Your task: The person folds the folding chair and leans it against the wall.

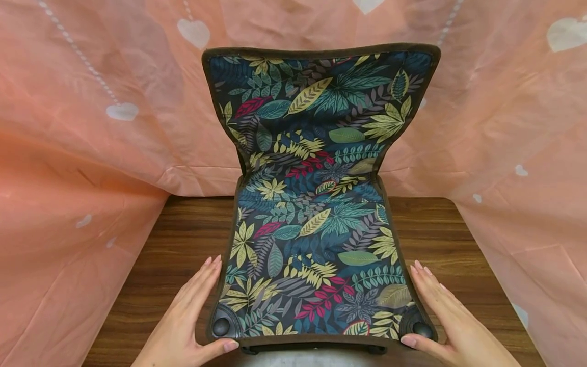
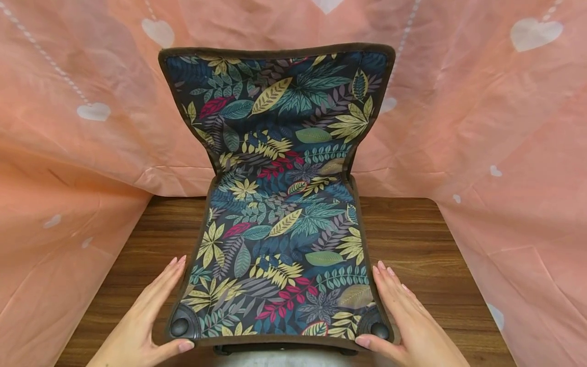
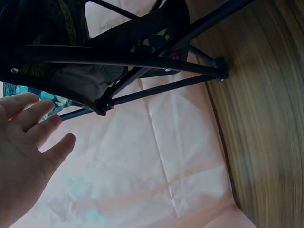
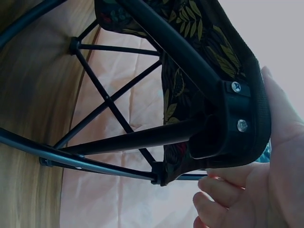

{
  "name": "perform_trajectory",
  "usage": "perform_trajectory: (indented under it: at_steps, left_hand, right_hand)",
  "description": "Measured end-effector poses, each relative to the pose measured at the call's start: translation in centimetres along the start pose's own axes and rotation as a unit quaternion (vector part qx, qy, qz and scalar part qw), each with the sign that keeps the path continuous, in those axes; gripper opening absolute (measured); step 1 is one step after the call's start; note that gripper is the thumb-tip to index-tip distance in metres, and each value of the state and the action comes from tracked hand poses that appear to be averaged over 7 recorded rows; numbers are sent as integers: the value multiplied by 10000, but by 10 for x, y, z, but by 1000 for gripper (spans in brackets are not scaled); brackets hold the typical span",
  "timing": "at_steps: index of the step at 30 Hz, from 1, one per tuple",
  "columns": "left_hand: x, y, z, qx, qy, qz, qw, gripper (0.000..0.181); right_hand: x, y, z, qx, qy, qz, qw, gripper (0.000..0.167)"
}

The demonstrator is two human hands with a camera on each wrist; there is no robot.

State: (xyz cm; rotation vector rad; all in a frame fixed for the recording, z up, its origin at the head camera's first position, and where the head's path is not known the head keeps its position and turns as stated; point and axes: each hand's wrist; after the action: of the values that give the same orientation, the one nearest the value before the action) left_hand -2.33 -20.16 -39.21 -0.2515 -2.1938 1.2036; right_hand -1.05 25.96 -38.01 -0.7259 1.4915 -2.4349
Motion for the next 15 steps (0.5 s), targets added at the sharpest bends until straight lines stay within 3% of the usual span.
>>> perform_trajectory:
  at_steps: [8,15]
  left_hand:
    - [-2,3,0,136,-244,375,9989,118]
    - [-4,6,2,13,-255,432,9987,119]
  right_hand:
    - [-4,5,-2,83,-16,118,9999,108]
    - [-7,11,-5,344,-35,215,9992,105]
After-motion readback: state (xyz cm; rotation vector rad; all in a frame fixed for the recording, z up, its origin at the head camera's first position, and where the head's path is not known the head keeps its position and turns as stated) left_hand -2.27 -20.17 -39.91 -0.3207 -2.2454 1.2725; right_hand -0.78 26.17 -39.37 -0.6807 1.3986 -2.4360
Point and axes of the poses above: each hand's wrist, its own x-axis towards the middle knuckle, its own y-axis out of the palm, z = x × y, and after that the axes turned 2 degrees about y, right-handed
